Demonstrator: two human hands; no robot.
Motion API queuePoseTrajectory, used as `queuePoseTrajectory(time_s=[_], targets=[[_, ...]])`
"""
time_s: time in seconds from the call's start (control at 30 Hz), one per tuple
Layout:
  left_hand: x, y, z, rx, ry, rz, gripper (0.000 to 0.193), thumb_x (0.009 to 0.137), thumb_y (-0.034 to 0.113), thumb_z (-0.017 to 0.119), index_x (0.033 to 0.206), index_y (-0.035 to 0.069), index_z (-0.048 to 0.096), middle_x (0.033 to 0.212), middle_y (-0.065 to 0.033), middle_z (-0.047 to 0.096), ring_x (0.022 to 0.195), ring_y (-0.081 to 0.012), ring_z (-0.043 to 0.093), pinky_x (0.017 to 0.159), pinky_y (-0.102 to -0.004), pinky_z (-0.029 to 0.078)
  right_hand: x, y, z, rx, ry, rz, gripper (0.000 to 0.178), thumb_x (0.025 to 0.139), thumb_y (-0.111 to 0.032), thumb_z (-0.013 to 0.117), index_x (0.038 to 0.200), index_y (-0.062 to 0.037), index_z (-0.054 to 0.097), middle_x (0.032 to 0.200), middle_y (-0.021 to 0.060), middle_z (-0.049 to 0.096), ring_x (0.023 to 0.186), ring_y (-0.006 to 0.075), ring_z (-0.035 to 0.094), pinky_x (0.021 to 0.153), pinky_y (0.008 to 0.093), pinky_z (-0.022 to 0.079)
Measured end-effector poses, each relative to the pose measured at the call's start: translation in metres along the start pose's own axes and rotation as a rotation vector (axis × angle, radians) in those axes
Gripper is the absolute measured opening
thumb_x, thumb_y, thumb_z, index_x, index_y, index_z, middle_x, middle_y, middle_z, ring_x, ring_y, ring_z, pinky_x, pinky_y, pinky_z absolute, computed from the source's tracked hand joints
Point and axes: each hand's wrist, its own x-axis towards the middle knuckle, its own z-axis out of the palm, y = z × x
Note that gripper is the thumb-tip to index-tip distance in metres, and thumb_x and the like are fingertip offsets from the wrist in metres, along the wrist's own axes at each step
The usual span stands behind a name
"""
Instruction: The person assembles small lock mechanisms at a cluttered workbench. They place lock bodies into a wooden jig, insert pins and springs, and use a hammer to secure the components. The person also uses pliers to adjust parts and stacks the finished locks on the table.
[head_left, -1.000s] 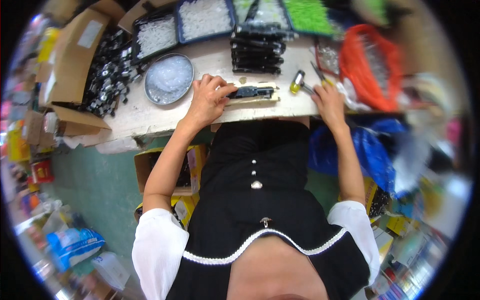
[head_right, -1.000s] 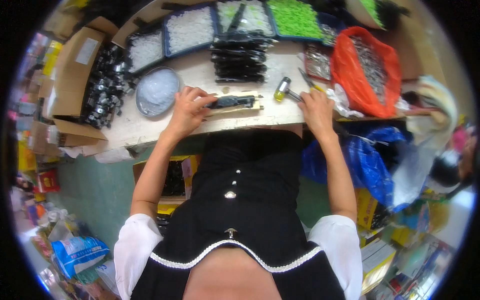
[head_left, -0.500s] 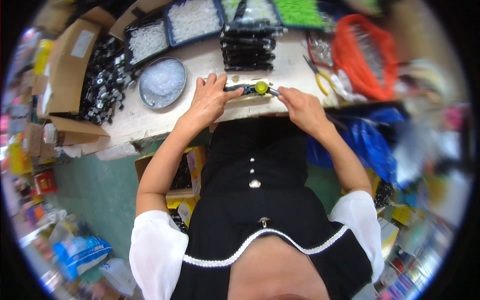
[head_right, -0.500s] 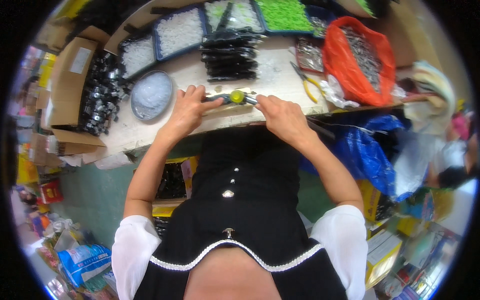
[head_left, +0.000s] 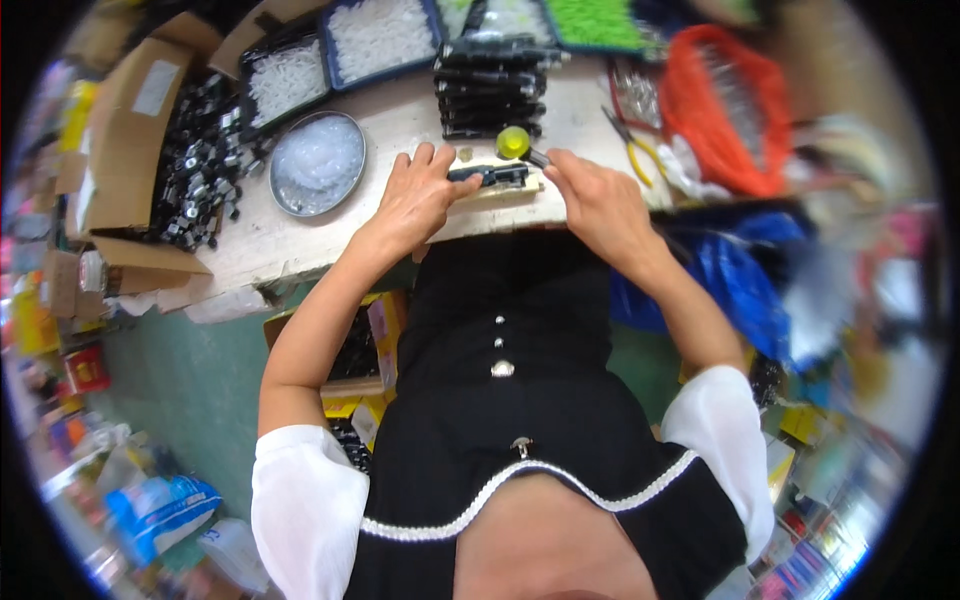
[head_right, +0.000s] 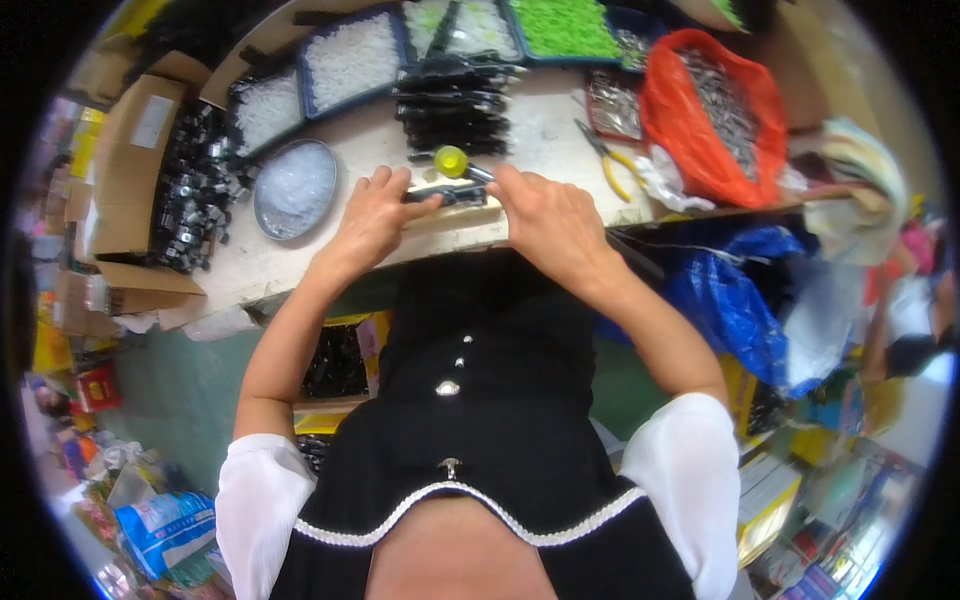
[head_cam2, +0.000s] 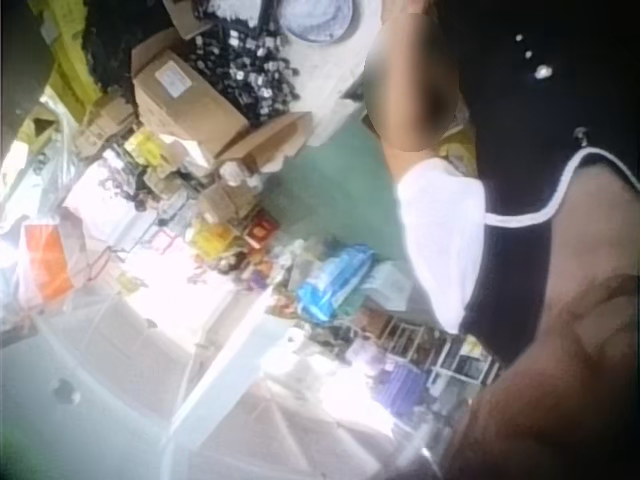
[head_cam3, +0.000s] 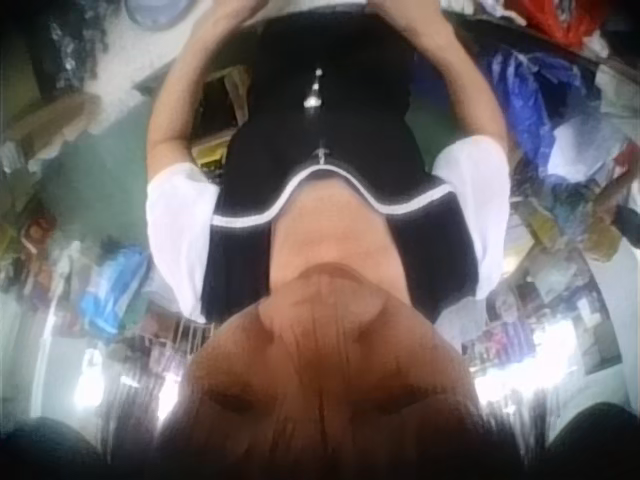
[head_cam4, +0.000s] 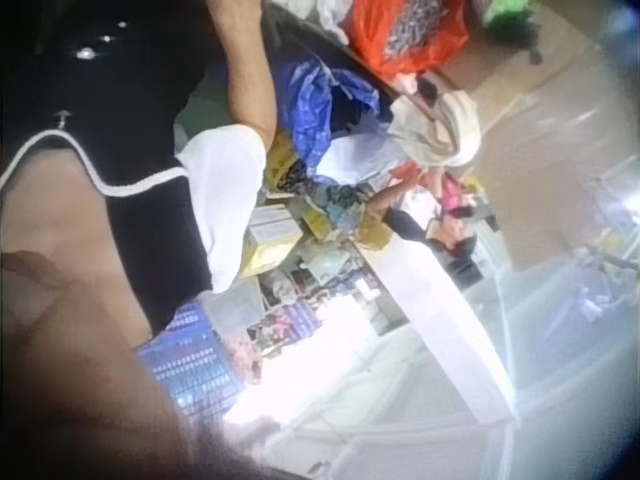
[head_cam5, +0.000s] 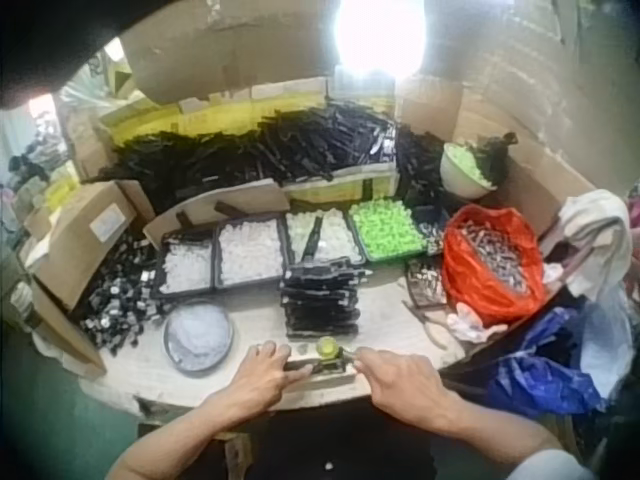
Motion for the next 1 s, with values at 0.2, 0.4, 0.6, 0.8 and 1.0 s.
queuePoseTrajectory(time_s=[0.2,0.4,0.6,0.8,1.0], targets=[[0.007,-0.001,-0.002,0.002,-0.015,0.004,0.043,0.074,-0.004,0.052,0.105,0.022,0.068,0.086,-0.0082,0.049,0.085,-0.0241,0.046,0.069,-0.0336,0.034,-0.002,0.003,0.015,-0.162,-0.082,0.0,0.015,0.089,-0.021,0.048,0.085,-0.0059,0.05,0.065,0.015,0.061,0.056,0.0331,0.06,0.049,0.0448,0.045],[0.012,-0.013,-0.004,-0.228,-0.091,-0.068,0.048,0.068,-0.003,0.053,0.11,0.018,0.064,0.089,-0.0119,0.055,0.087,-0.0305,0.051,0.072,-0.0396,0.042,0.0,0.011,0.009,-0.076,-0.172,0.058,0.018,0.09,-0.023,0.047,0.089,-0.0053,0.05,0.069,0.0175,0.061,0.064,0.0378,0.059,0.055,0.0466,0.044],[0.018,-0.018,-0.003,-0.423,-0.041,-0.237,0.053,0.06,-0.004,0.055,0.112,0.008,0.058,0.085,-0.0145,0.06,0.084,-0.0335,0.056,0.073,-0.0424,0.045,0.004,-0.001,-0.015,0.19,0.16,0.003,0.018,0.09,-0.019,0.047,0.1,-0.0041,0.052,0.076,0.0162,0.064,0.068,0.0371,0.061,0.058,0.0465,0.046],[0.01,-0.012,-0.005,-0.453,0.026,-0.337,0.063,0.059,-0.004,0.06,0.12,0.005,0.05,0.082,-0.0134,0.061,0.083,-0.0323,0.055,0.073,-0.0412,0.045,0.012,-0.017,0.018,0.154,-0.026,-0.019,0.013,0.088,-0.018,0.048,0.091,-0.006,0.052,0.07,0.0183,0.062,0.065,0.0385,0.059,0.056,0.0489,0.044],[-0.007,-0.006,0.018,-0.486,0.275,-0.348,0.068,0.061,-0.007,0.063,0.125,0.001,0.044,0.087,-0.0126,0.057,0.084,-0.0285,0.05,0.076,-0.0374,0.042,0.034,-0.023,0.018,0.227,-0.036,0.049,0.014,0.09,-0.022,0.047,0.093,-0.0101,0.053,0.067,0.0215,0.058,0.065,0.0421,0.057,0.057,0.0512,0.041]])
